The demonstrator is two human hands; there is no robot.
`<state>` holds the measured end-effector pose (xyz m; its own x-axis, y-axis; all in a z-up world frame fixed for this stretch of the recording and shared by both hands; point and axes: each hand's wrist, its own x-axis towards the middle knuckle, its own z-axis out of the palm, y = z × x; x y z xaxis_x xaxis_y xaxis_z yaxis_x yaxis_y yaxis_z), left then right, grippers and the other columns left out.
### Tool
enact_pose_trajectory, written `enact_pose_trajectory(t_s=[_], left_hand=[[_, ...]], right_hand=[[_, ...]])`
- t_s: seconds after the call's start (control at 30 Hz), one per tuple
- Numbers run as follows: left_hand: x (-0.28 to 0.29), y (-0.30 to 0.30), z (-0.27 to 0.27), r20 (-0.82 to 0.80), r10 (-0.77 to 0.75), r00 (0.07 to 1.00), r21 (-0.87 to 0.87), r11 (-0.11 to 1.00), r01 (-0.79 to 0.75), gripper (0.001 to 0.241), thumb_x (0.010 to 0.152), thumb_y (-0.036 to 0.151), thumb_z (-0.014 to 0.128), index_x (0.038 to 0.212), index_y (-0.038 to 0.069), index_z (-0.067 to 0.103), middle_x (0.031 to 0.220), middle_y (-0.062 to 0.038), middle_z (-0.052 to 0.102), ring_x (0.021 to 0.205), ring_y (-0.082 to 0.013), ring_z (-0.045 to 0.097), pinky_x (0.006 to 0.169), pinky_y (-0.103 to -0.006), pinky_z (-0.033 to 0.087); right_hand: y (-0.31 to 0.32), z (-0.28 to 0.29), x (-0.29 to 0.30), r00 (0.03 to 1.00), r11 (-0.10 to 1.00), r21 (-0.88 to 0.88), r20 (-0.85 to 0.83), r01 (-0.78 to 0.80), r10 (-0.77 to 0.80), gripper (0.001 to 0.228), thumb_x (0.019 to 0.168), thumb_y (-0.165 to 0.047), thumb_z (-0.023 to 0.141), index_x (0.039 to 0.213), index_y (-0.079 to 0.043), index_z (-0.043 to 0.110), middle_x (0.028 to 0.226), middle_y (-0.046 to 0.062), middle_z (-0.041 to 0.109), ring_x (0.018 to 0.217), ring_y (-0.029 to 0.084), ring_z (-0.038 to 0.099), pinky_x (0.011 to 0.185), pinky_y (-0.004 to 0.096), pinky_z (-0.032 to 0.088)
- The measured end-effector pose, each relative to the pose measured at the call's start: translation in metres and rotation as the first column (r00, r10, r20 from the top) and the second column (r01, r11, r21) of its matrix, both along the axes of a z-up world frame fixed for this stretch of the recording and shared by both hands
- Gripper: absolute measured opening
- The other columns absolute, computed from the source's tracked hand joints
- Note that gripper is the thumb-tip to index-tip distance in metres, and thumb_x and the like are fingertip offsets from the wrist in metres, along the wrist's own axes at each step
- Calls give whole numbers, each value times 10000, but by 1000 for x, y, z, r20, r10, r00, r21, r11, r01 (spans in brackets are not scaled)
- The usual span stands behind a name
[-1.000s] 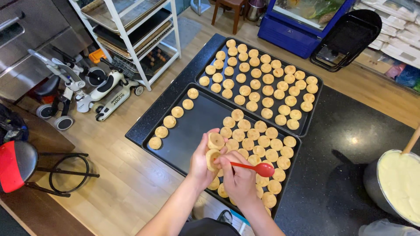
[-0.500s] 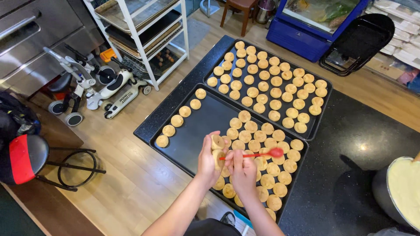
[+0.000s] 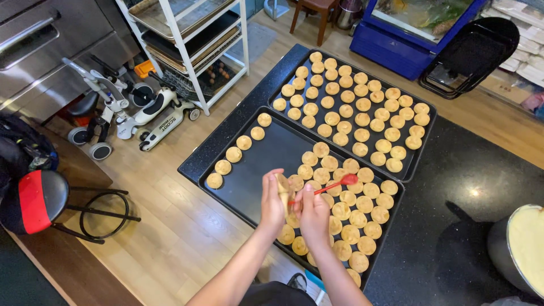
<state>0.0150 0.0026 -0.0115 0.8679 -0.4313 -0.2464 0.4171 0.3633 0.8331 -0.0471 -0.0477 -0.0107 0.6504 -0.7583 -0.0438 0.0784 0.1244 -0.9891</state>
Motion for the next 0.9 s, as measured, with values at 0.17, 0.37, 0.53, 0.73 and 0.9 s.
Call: enact_pose_trajectory(t_s=[0.17, 0.37, 0.53, 0.73, 0.9], left_hand=[[49, 14, -54, 150, -12, 989, 240, 970, -24, 392, 1099, 443, 262, 1309, 159, 431, 988, -114, 559, 799, -190, 556, 567, -260, 476], [87, 58, -146, 466, -565, 681, 844, 515, -151, 370, 1059, 424, 446, 1295, 140, 426, 1116, -142, 494, 1007, -378, 614, 790, -445, 567], [68, 68, -143, 429, -769, 473, 903, 379, -204, 420, 1005, 488, 515, 1319, 210, 479, 1260, -117, 454, 1125, -385, 555, 890, -481, 548], [92, 76, -106, 598, -574, 560, 791, 313, -525, 334, 1023, 467, 505, 1261, 280, 645, 1304, -153, 548, 1250, -411, 549, 934, -556, 479], [141, 98, -121, 485, -668, 564, 810, 100, -578, 620, 894, 342, 708, 1461, 211, 493, 1387, -115, 463, 1212, -367, 493, 940, -470, 469]], right_hand=[[1, -20, -4, 990, 972, 193, 20, 130, -137, 440, 1145, -304, 357, 838, -100, 597, 606, 6, 553, 473, 78, 461, 461, 185, 354], [-9, -33, -9, 978, 963, 179, 20, 203, -209, 422, 1147, -285, 378, 829, -95, 580, 595, 7, 497, 448, 65, 396, 429, 181, 319], [-17, -41, -10, 965, 953, 161, 21, 255, -262, 431, 1135, -272, 414, 800, -70, 594, 552, 43, 483, 398, 84, 385, 383, 186, 300], [-26, -41, -11, 952, 936, 174, -25, 305, -305, 435, 1136, -272, 421, 796, -64, 595, 531, 24, 471, 388, 75, 361, 378, 177, 267], [-36, -46, -9, 927, 910, 189, -2, 369, -375, 441, 1129, -297, 452, 779, -67, 592, 505, 48, 439, 346, 104, 343, 352, 198, 254]])
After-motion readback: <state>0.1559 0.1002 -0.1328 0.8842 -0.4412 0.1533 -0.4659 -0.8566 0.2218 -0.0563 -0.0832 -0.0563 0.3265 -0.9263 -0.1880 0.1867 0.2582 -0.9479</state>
